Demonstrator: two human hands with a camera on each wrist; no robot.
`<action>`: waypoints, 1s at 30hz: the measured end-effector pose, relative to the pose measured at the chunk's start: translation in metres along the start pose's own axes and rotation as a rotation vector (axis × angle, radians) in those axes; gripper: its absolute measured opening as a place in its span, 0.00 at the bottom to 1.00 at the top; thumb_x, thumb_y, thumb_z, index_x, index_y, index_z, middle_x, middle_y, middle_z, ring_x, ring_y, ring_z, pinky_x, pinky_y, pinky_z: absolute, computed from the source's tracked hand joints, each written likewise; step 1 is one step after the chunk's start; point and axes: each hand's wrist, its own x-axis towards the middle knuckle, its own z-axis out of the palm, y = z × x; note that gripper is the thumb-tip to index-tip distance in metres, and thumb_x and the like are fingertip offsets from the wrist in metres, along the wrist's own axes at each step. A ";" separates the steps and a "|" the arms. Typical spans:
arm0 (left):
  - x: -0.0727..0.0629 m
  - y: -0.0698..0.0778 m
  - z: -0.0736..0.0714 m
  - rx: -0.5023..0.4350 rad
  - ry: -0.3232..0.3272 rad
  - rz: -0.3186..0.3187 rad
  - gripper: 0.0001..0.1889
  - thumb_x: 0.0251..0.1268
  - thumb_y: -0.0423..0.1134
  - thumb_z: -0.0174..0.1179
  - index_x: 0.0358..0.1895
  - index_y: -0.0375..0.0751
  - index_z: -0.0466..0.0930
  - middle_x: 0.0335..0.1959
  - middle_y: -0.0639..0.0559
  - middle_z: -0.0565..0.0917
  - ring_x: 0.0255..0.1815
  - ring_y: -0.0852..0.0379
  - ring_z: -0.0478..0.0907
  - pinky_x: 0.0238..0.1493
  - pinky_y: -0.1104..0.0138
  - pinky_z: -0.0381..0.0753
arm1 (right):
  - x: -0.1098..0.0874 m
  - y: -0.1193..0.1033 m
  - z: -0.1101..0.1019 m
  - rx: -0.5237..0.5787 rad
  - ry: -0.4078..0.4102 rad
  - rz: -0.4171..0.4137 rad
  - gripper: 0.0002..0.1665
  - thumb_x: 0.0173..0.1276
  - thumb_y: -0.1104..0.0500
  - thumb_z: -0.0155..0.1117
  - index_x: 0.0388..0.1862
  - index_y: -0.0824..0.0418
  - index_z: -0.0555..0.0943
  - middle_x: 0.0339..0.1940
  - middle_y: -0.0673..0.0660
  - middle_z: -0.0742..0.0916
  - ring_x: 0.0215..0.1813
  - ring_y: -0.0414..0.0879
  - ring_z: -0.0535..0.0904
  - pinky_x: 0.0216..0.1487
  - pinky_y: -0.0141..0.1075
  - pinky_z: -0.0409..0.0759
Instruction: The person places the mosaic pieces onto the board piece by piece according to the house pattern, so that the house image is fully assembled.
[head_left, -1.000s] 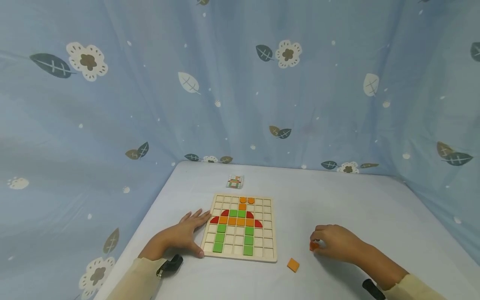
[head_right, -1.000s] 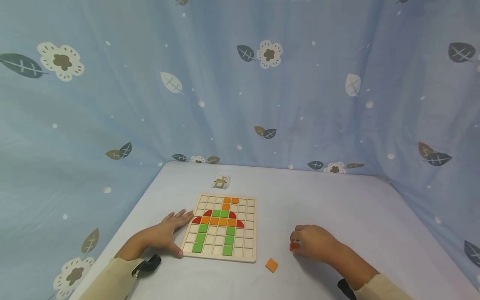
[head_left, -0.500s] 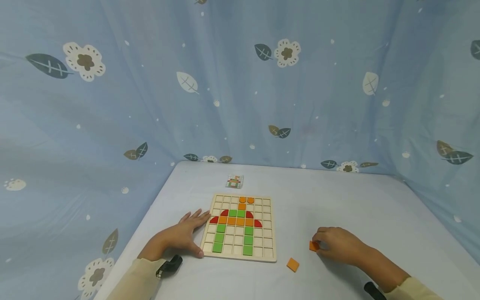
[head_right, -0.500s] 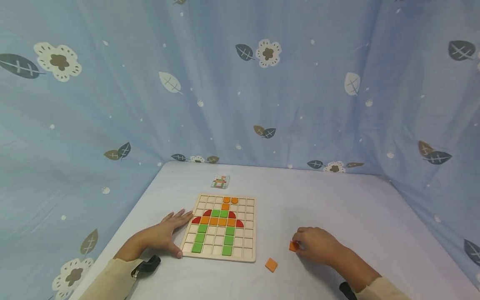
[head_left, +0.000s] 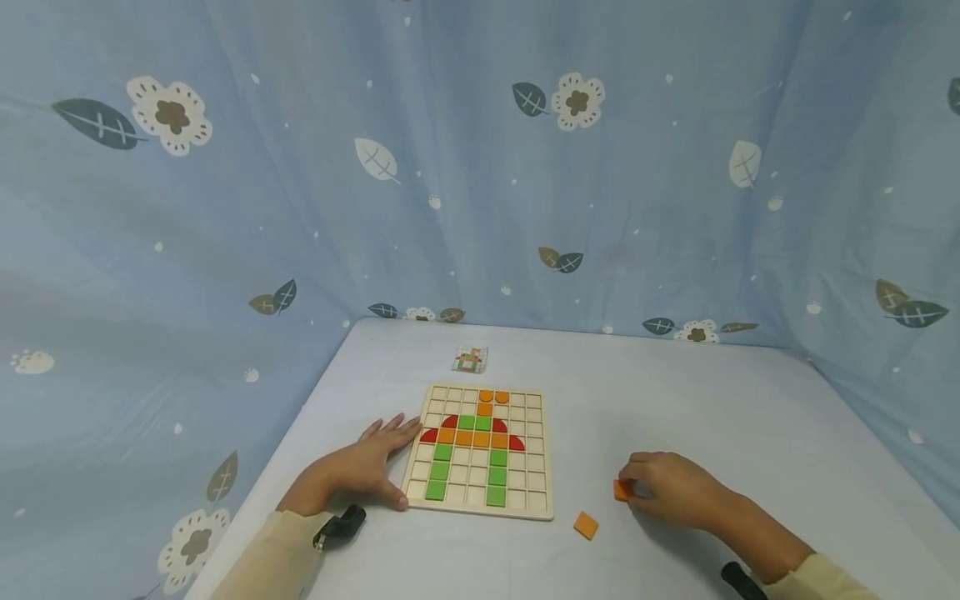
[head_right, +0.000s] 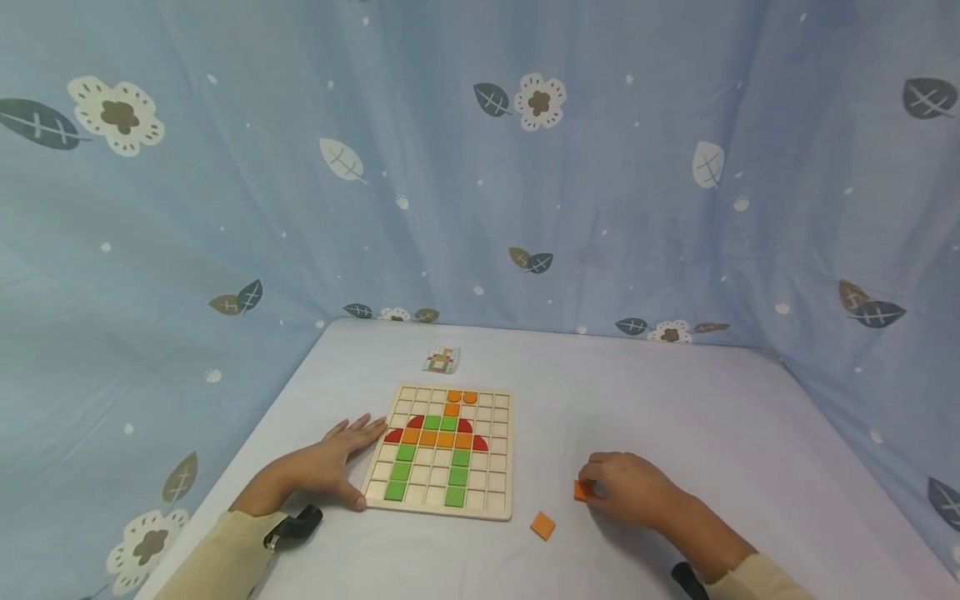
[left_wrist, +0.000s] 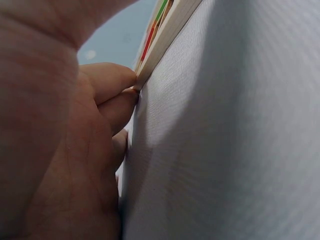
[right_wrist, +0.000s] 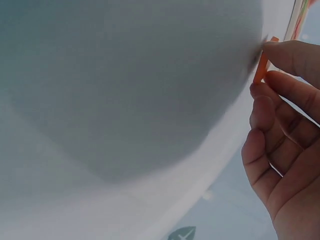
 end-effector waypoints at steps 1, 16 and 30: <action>0.000 0.000 0.000 0.004 0.000 -0.001 0.67 0.26 0.65 0.78 0.78 0.48 0.53 0.78 0.57 0.53 0.79 0.51 0.37 0.74 0.49 0.33 | 0.001 -0.002 0.000 -0.004 0.001 0.001 0.13 0.52 0.58 0.77 0.38 0.54 0.86 0.34 0.37 0.81 0.35 0.33 0.76 0.36 0.34 0.81; 0.002 -0.003 0.001 -0.007 0.010 0.018 0.67 0.26 0.65 0.78 0.77 0.47 0.54 0.78 0.57 0.53 0.79 0.51 0.37 0.74 0.49 0.34 | 0.025 -0.024 0.008 -0.007 0.041 -0.034 0.12 0.54 0.54 0.76 0.38 0.53 0.88 0.31 0.35 0.80 0.32 0.32 0.74 0.34 0.31 0.80; 0.001 -0.001 0.000 0.002 -0.003 0.020 0.67 0.26 0.65 0.78 0.77 0.46 0.53 0.78 0.56 0.53 0.79 0.51 0.37 0.74 0.49 0.34 | 0.053 -0.052 0.008 0.072 0.065 -0.087 0.12 0.59 0.54 0.72 0.42 0.52 0.88 0.34 0.36 0.81 0.31 0.33 0.73 0.33 0.28 0.78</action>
